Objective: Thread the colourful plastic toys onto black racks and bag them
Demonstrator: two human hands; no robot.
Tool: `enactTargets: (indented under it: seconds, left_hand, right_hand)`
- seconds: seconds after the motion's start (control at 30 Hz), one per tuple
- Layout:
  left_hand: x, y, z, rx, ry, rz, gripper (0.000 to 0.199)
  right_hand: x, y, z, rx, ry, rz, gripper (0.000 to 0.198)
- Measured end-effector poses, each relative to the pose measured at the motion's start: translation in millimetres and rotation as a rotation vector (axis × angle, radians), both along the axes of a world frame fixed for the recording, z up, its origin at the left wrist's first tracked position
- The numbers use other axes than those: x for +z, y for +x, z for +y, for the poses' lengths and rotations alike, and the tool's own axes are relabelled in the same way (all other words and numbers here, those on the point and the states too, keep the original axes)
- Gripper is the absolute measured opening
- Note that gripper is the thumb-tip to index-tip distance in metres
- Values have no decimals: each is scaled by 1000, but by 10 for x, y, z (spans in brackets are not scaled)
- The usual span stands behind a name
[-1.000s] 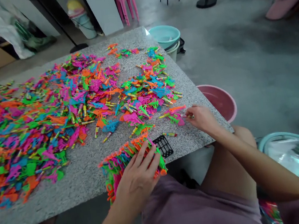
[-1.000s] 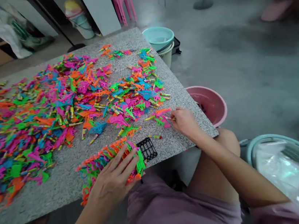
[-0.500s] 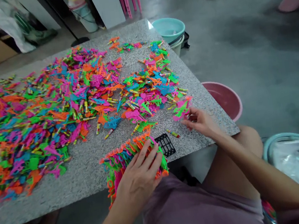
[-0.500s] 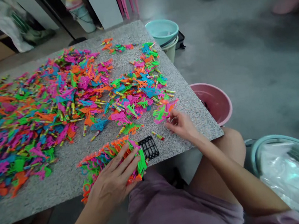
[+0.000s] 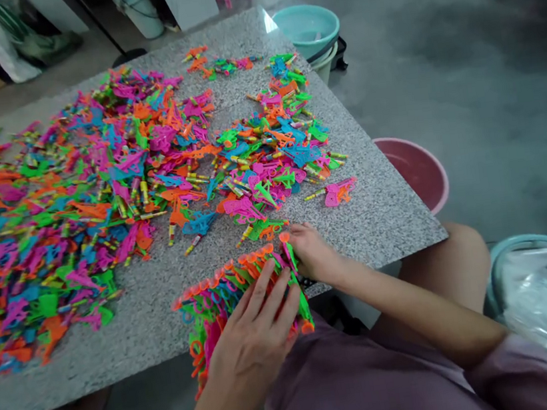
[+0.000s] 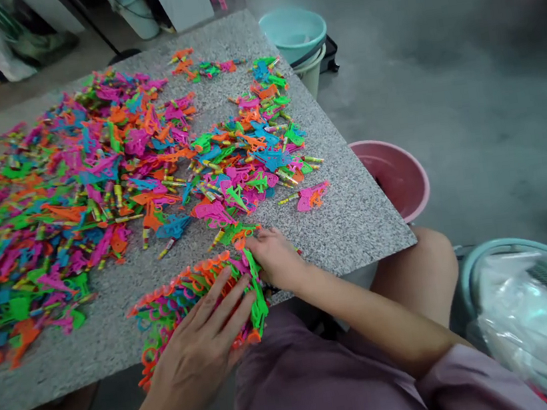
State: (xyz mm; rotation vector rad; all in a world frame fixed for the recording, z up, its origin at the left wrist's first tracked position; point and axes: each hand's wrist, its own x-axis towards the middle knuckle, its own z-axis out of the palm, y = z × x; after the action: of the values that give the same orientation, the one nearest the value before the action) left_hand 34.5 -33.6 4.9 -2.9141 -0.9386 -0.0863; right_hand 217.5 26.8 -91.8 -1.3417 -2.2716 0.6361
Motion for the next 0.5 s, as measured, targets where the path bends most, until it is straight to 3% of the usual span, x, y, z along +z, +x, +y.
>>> enactTargets:
  seconds: [0.17,0.23,0.33,0.43,0.5]
  left_hand:
    - [-26,1,4,-1,1,-7,38]
    - [-44,1,-4,8,-11,-12,39]
    - [-38,-17,-14,23,-51,-26,51]
    - [72,-59,1,41,-152,-91,85]
    - [199,-66,34,85,-249,-172,94]
  right_hand:
    - [54,-84,-43,42,21,-36,7]
    - [46,-23,-101,28,41,-19,12]
    - [-42,219,-208,-160,64,11,30]
    - [-163,496,-281,-408,-61,-34,14]
    - [-132,580,-285,-496,-122,4,8]
